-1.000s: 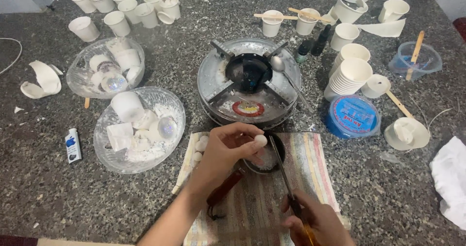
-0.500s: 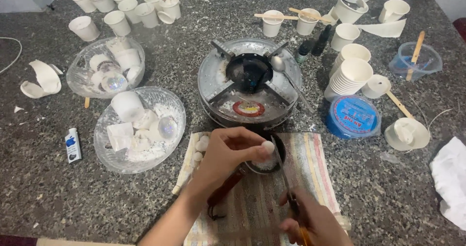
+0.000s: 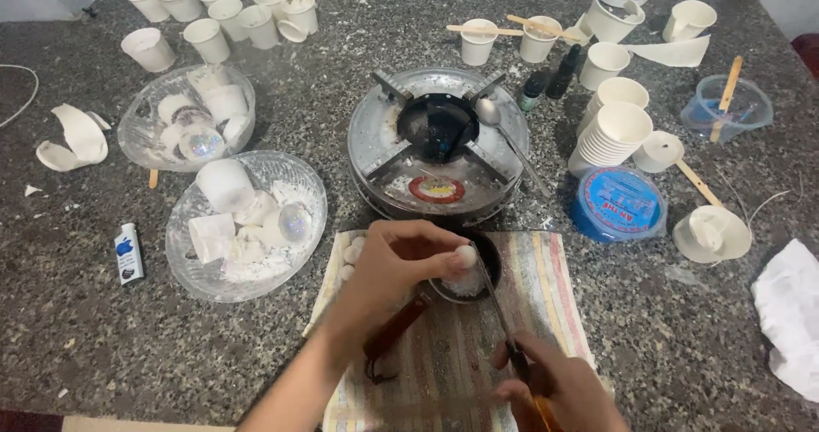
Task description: Trimming excess wax from a star-shaped candle component using scissors
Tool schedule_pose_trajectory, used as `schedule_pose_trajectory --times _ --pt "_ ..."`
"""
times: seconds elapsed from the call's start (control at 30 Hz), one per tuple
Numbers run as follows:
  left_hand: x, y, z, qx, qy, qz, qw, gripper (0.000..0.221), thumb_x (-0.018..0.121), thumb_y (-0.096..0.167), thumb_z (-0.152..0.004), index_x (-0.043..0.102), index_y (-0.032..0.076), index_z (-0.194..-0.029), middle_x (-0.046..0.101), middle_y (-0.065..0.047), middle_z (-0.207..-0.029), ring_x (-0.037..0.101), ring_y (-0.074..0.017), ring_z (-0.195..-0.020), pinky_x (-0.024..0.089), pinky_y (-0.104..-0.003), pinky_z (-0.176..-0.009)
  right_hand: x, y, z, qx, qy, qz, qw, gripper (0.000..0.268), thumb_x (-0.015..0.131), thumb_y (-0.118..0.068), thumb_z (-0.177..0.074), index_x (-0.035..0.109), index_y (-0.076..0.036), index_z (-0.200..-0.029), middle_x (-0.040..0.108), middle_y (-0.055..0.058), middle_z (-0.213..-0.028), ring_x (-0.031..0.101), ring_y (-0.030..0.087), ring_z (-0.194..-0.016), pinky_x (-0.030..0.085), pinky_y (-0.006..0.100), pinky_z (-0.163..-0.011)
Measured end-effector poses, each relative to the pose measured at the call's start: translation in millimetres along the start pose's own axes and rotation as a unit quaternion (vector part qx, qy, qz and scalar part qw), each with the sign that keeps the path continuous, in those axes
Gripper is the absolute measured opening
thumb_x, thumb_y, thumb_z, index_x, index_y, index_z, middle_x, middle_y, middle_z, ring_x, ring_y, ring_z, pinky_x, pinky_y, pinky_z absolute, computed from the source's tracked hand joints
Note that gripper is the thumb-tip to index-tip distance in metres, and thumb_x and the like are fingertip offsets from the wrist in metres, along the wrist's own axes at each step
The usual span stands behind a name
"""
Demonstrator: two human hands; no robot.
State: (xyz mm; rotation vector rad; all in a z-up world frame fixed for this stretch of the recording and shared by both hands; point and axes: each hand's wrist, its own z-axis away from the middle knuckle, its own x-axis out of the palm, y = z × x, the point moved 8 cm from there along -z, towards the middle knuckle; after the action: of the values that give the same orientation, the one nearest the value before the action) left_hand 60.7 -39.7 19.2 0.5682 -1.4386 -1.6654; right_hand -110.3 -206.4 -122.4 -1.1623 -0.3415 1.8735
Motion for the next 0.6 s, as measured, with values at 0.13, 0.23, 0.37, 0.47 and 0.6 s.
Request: schedule_pose_trajectory --times 0.13,0.23,0.37,0.47,0.6 --pt "-14 11 -1 0.061 -0.022 -0.027 0.998 0.026 0.086 0.013 -0.076 0.084 -0.002 -0.096 0.082 -0.015 -0.083 0.076 -0.0180 -0.072 0.064 -0.024 -0.068 -3 -3 6 -0.066 0.027 -0.061 0.996 0.023 0.093 -0.043 -0.080 0.080 -0.027 -0.091 0.056 -0.004 -0.063 0.043 0.010 -0.060 0.038 0.022 -0.060" --pt "-41 31 11 0.123 0.013 -0.151 0.981 0.022 0.086 0.021 -0.078 0.083 0.007 -0.094 0.085 -0.005 -0.092 0.072 -0.0060 -0.082 0.059 -0.018 -0.074 -7 -7 15 -0.043 0.008 -0.190 0.981 0.034 0.091 -0.025 -0.076 0.081 -0.017 -0.108 0.071 0.010 -0.046 0.067 0.016 -0.039 0.056 0.029 -0.042" --pt "-67 64 48 0.249 0.080 -0.340 0.904 0.015 0.087 0.015 -0.082 0.082 0.013 -0.095 0.078 0.003 -0.077 0.069 -0.0055 -0.068 0.052 -0.020 -0.062 -36 15 21 0.063 0.087 0.080 0.991 0.044 0.092 -0.055 -0.069 0.076 -0.040 -0.107 0.081 -0.001 -0.064 0.073 0.013 -0.059 0.056 0.025 -0.068" --pt "-71 67 65 0.273 0.114 -0.407 0.864 0.013 0.086 0.021 -0.081 0.083 0.016 -0.093 0.082 0.003 -0.090 0.067 -0.0058 -0.067 0.050 -0.021 -0.062 -58 -24 35 0.095 0.103 0.189 0.972 0.056 0.083 -0.069 -0.068 0.060 -0.055 -0.118 0.083 -0.005 -0.083 0.080 0.016 -0.081 0.055 0.029 -0.078" --pt "-39 69 76 0.399 0.019 -0.380 0.834 0.021 0.085 0.006 -0.085 0.074 0.012 -0.101 0.078 -0.002 -0.096 0.067 -0.0095 -0.075 0.054 -0.020 -0.059 -79 -76 56 0.148 0.105 0.232 0.956 0.066 0.075 -0.058 -0.077 0.050 -0.070 -0.136 0.077 -0.022 -0.110 0.073 0.012 -0.111 0.056 0.036 -0.092"
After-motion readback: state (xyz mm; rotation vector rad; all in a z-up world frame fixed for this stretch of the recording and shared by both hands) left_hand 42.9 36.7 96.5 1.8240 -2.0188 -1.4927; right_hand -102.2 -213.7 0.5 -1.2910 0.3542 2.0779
